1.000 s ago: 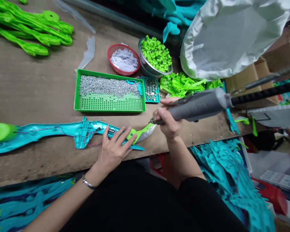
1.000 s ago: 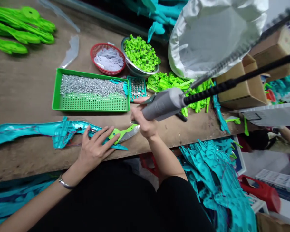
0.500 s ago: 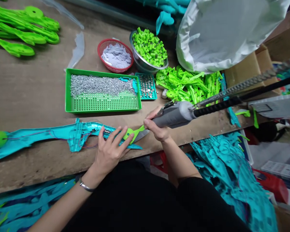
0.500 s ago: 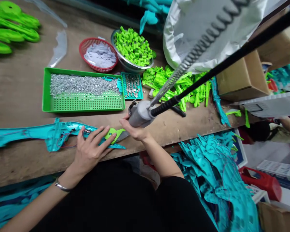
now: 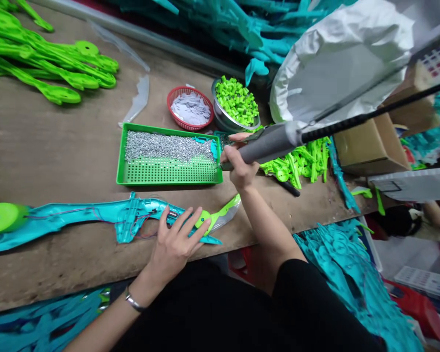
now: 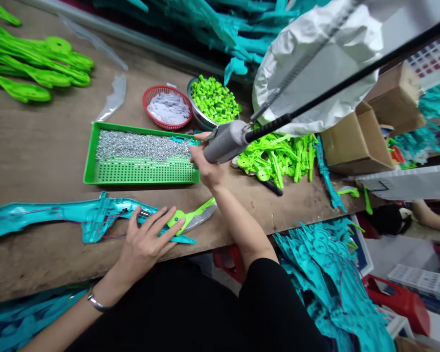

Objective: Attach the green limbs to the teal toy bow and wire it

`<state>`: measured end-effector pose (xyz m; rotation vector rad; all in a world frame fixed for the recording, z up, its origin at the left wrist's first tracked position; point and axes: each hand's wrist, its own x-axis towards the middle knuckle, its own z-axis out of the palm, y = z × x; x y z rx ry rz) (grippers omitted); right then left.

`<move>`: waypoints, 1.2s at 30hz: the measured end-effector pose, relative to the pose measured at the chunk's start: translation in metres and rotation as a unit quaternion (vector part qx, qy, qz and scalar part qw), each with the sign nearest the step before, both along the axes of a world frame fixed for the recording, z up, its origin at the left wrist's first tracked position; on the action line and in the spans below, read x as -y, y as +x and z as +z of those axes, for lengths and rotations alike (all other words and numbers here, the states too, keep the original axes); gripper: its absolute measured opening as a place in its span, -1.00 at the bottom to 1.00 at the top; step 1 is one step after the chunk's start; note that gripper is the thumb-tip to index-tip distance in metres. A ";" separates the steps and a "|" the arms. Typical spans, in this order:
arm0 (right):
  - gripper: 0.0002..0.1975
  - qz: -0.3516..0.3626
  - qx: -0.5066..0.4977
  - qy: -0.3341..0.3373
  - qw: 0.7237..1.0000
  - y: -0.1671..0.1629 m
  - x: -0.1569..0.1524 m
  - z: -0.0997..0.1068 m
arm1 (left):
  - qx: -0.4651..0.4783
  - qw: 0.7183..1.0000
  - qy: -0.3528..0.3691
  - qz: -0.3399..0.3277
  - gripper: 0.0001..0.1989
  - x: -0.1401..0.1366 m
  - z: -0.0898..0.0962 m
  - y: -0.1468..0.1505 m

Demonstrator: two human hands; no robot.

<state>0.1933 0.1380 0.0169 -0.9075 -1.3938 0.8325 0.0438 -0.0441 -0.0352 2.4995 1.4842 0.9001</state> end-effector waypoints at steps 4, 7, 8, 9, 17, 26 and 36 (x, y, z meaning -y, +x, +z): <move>-0.72 -0.015 0.010 -0.003 1.000 -0.008 -0.015 -0.011 | 0.012 1.000 -0.001 -0.002 -0.60 0.000 -0.002 0.000; -0.71 -0.032 0.023 -0.018 0.999 -0.010 -0.015 -0.010 | 0.013 1.000 0.003 0.002 -0.62 -0.001 -0.002 0.000; -0.70 -0.038 0.030 -0.026 0.998 -0.011 -0.014 -0.009 | 0.011 1.000 0.002 0.003 -0.63 -0.001 -0.002 0.000; -0.69 -0.044 0.038 -0.036 0.998 -0.011 -0.014 -0.008 | 0.010 1.000 0.001 0.004 -0.63 -0.001 -0.002 0.000; -0.68 -0.016 0.065 -0.055 0.996 -0.013 -0.016 -0.006 | 0.007 1.000 0.000 0.003 -0.63 -0.001 -0.001 0.000; -0.70 -0.056 0.046 -0.018 0.997 0.020 0.017 0.028 | -0.016 1.000 0.000 -0.008 -0.59 -0.001 0.000 -0.002; -0.75 -0.174 -0.006 -0.035 0.984 0.089 0.040 0.004 | -0.019 0.999 0.023 -0.012 -0.59 -0.002 -0.002 0.000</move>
